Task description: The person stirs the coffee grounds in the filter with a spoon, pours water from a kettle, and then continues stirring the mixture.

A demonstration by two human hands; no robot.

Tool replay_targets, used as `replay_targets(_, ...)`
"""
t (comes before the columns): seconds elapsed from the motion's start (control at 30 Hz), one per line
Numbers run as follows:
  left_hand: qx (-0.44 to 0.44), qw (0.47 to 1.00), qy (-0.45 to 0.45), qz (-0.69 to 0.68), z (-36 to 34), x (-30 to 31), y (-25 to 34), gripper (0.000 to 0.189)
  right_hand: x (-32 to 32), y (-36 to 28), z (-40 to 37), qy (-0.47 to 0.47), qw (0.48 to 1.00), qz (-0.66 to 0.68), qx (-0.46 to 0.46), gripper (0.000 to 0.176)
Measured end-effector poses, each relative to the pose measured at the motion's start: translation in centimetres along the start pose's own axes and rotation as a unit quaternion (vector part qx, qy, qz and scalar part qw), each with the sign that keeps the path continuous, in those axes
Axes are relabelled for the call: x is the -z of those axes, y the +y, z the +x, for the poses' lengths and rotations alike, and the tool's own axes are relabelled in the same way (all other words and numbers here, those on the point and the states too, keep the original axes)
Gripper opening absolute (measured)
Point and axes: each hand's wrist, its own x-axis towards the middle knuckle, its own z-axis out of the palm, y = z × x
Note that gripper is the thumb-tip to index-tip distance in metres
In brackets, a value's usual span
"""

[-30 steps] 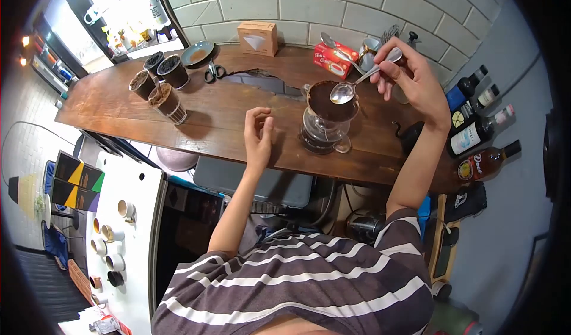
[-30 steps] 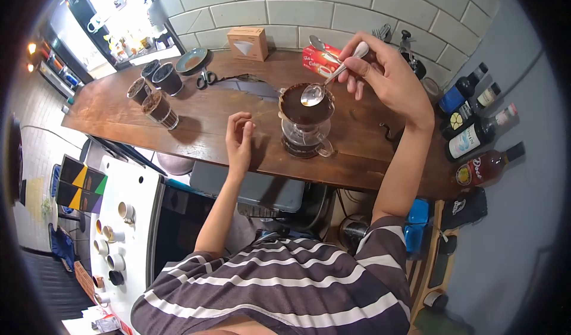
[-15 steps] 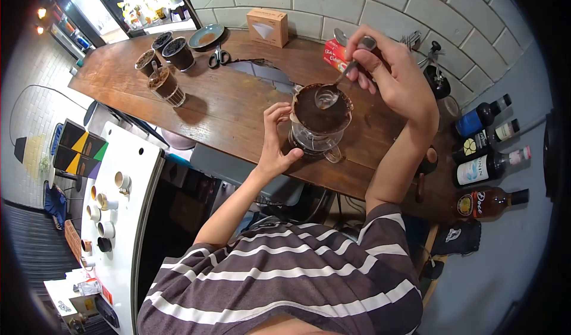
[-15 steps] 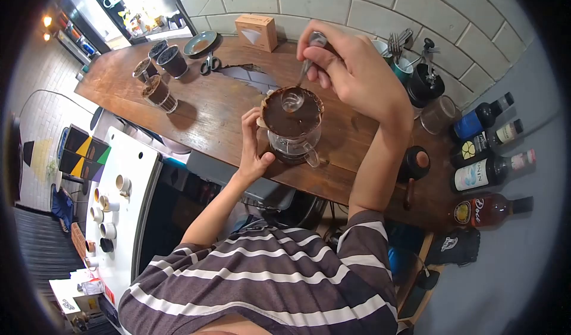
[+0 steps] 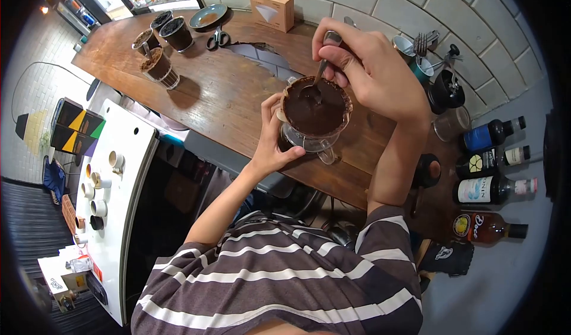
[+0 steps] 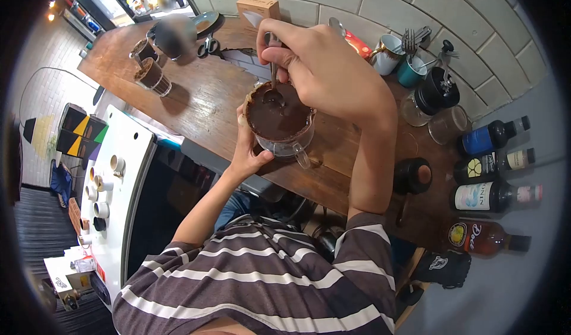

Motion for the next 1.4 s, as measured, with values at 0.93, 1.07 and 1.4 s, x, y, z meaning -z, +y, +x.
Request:
replay_targets(0.93,0.112,0.992,-0.045,-0.039,-0.6,0.4,0.4,0.096,1.4,-1.3,-2.0,0.044,0.991,-0.066,0.11,0.013)
replay_targets(1.07,0.094,0.994,-0.042,-0.032,-0.5,0.3,0.3,0.095,1.3,-1.5,-1.7,0.047,0.993,-0.079,0.078,0.013)
replay_targets(1.4,0.096,0.994,-0.039,-0.04,-0.3,0.5,0.5,0.093,-0.1,0.0,-0.3,0.01,0.996,-0.061,0.06,0.006)
